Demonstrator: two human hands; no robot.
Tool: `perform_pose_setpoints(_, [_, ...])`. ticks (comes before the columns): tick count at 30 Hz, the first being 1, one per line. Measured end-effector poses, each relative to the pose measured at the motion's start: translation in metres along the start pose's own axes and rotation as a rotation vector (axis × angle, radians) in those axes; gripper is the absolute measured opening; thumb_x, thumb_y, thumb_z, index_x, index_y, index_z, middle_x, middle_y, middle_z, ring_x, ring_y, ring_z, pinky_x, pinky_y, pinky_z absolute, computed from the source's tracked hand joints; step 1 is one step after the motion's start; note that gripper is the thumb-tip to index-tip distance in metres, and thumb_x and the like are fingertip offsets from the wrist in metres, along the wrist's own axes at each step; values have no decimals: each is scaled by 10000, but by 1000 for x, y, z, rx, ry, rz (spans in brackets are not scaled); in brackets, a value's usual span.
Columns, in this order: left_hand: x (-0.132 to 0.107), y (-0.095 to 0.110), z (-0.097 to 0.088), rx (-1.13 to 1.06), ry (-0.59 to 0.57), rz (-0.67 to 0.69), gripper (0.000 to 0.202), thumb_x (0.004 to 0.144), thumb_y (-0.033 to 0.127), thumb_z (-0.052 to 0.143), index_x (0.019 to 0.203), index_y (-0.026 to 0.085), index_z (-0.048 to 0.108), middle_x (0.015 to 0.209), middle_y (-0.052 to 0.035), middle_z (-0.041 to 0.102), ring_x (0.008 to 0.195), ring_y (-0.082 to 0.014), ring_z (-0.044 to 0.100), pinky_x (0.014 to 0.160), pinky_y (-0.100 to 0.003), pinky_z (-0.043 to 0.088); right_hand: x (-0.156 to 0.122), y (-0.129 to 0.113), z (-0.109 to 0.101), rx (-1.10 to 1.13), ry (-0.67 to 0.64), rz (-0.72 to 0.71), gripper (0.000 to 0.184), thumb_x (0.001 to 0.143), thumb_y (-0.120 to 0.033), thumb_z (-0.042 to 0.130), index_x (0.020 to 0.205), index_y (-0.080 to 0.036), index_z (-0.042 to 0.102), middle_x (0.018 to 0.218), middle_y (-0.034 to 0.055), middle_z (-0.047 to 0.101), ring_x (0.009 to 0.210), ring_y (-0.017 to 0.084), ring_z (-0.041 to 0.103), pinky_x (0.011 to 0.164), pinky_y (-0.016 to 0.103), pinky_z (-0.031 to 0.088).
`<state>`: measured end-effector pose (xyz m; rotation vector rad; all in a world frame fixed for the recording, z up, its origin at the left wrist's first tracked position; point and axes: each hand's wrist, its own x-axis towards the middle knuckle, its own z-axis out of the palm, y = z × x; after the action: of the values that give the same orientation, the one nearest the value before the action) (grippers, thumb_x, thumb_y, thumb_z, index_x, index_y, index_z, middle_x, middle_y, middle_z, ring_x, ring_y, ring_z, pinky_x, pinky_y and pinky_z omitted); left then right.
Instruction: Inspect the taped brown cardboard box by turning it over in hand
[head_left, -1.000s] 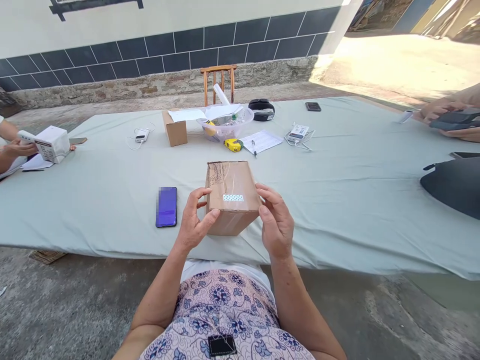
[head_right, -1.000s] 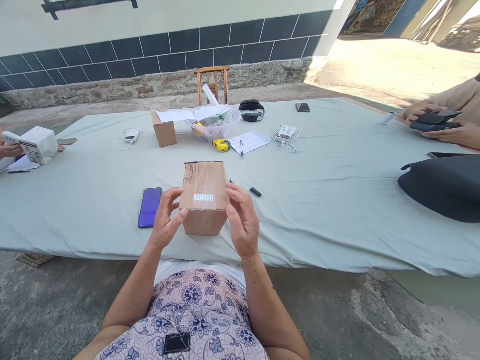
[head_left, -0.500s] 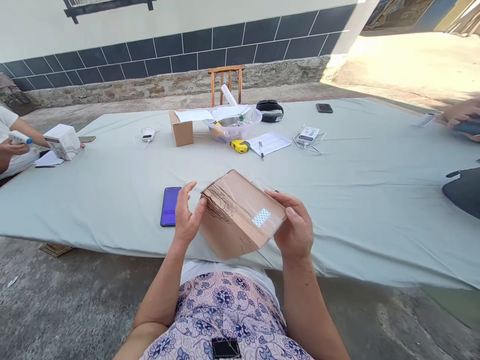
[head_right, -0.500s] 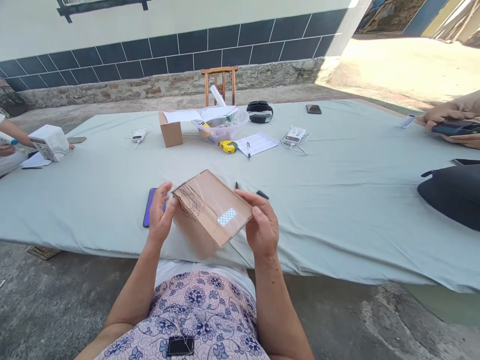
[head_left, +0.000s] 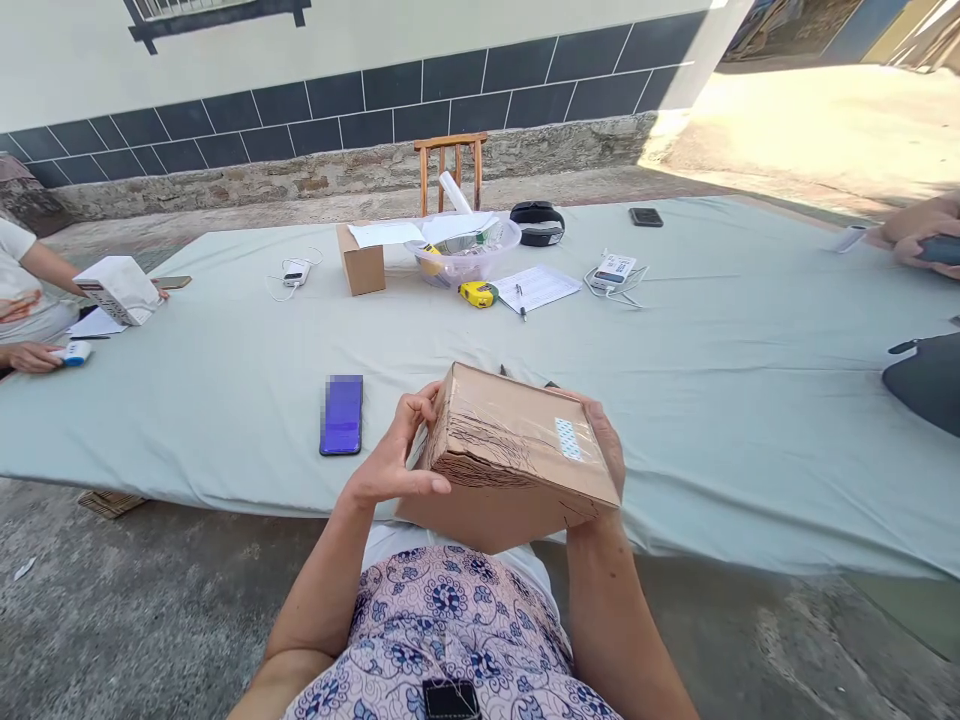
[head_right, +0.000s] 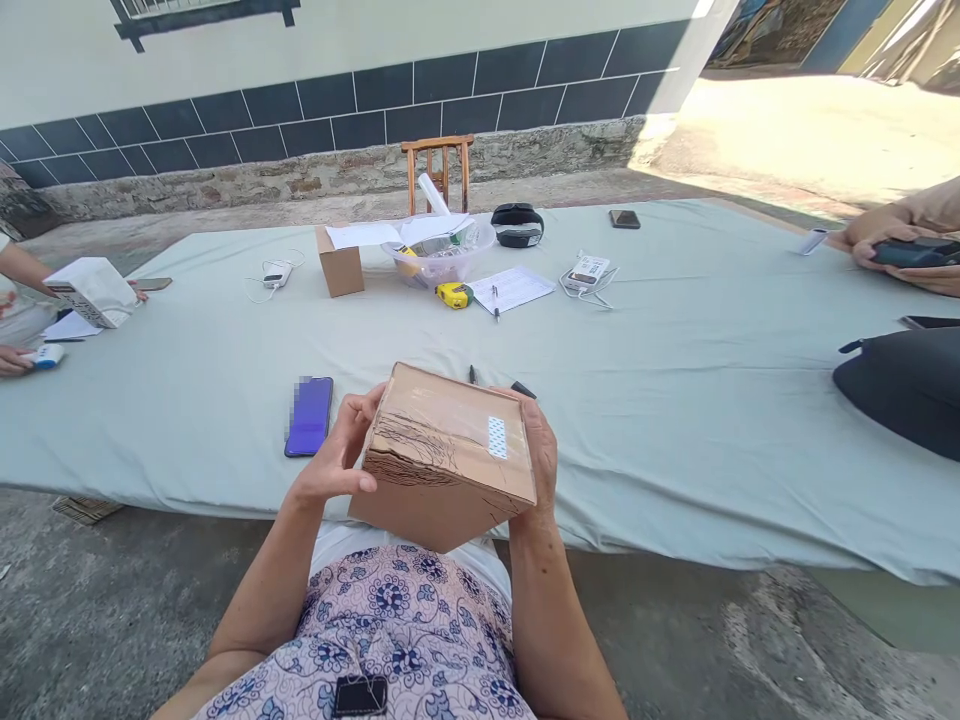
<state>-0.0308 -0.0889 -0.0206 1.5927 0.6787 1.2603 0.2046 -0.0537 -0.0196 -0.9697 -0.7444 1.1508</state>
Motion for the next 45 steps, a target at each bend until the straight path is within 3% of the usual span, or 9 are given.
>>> perform_pose_setpoints(4, [0, -3, 5, 68, 95, -1, 708, 708, 562, 903, 1148, 280, 426, 1606, -152, 438, 1471, -360, 444, 1197, -499, 337, 1, 1, -1, 16, -16, -9, 471, 851, -682, 702, 1027, -250, 766, 908, 35, 757, 826, 251, 707, 754, 393, 568])
perform_pose_setpoints(10, [6, -9, 12, 32, 407, 65, 747, 666, 620, 904, 1117, 278, 416, 1512, -144, 510, 1369, -337, 537, 1117, -469, 414, 5, 8, -10, 61, -197, -151, 783, 767, -886, 656, 1338, -351, 669, 1369, 61, 729, 1293, 364, 672, 1072, 557, 548])
perform_pose_setpoints(15, [8, -12, 13, 81, 419, 125, 748, 668, 575, 930, 1100, 281, 395, 1495, -147, 502, 1396, -326, 521, 1109, -465, 431, 2, 9, -14, -65, -399, -249, 836, 790, -871, 655, 1453, -365, 615, 1573, 70, 601, 1505, 397, 500, 1207, 598, 448])
perform_pose_setpoints(19, [8, -15, 11, 109, 374, 135, 760, 667, 597, 927, 1101, 279, 389, 1520, -162, 475, 1426, -340, 505, 1105, -473, 447, 0, 12, -15, -126, -343, -322, 663, 902, -747, 636, 1417, -331, 652, 1558, 77, 611, 1514, 378, 485, 1260, 611, 368])
perform_pose_setpoints(28, [9, -15, 10, 87, 340, 156, 738, 643, 598, 932, 1073, 265, 433, 1470, -137, 533, 1351, -315, 557, 1093, -458, 459, -2, 8, -12, -65, -250, -352, 619, 849, -741, 704, 1306, -323, 701, 1375, 75, 721, 1320, 359, 643, 1125, 568, 511])
perform_pose_setpoints(31, [8, -11, 10, -16, 414, 80, 697, 650, 594, 925, 1056, 263, 464, 1342, -98, 623, 1212, -277, 630, 1018, -419, 501, -4, 6, -11, -106, -315, -289, 660, 849, -744, 704, 1358, -324, 682, 1440, 88, 695, 1364, 367, 621, 1130, 552, 510])
perform_pose_setpoints(35, [9, -5, 11, -217, 608, 16, 619, 695, 606, 888, 1058, 258, 528, 1073, -43, 711, 987, -239, 707, 895, -385, 558, -5, 7, -12, -207, -475, -292, 635, 879, -676, 726, 1420, -352, 656, 1544, 74, 627, 1433, 351, 567, 1115, 513, 524])
perform_pose_setpoints(39, [12, 2, 8, -395, 792, -46, 498, 784, 591, 818, 1056, 224, 622, 1058, -57, 763, 1068, -261, 741, 1004, -419, 557, -4, 7, -13, -365, -644, -292, 622, 907, -654, 710, 1468, -400, 618, 1636, 45, 533, 1555, 342, 431, 1166, 514, 479])
perform_pose_setpoints(45, [13, 16, 3, -506, 859, -63, 549, 867, 655, 701, 1147, 185, 754, 1212, -113, 794, 1205, -329, 722, 1080, -456, 557, -6, 2, -13, -504, -783, -199, 760, 858, -702, 734, 1532, -400, 557, 1719, 64, 413, 1627, 383, 299, 1245, 600, 391])
